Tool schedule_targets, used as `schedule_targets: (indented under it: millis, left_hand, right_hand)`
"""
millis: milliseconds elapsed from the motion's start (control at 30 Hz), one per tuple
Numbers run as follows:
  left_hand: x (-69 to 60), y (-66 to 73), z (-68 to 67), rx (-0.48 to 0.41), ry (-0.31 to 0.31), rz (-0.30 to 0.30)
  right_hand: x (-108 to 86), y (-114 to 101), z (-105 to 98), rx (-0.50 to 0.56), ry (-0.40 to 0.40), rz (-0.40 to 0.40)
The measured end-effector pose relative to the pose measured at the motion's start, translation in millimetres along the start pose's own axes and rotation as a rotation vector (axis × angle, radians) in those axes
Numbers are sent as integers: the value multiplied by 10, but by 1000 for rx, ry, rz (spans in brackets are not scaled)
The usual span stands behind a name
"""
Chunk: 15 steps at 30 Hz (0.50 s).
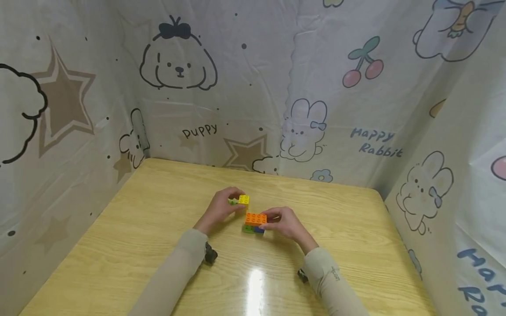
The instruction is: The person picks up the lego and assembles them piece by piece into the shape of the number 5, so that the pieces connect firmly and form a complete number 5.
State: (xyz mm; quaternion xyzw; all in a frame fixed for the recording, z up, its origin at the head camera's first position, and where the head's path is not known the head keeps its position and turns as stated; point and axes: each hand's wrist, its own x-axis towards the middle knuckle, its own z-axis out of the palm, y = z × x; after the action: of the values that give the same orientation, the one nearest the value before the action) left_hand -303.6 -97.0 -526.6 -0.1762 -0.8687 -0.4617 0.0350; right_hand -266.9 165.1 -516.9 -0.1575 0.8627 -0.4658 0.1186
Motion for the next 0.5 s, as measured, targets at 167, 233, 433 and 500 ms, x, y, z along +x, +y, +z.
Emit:
schedule_targets:
  millis: [167,233,433,500]
  left_hand:
    - [-3,58,-53,-20,-1,20]
    - [-6,76,-70,-21,-1,21]
    - [-35,117,-104,-11,9,45]
    - [-47,128,-112,-13,11,52]
  right_hand:
    - [8,12,-3,-12,1,-1]
    - [7,16,-3,-11,0,-1]
    - [-1,11,2,1,-5,-2]
    - [-3,12,3,0,-7,-2]
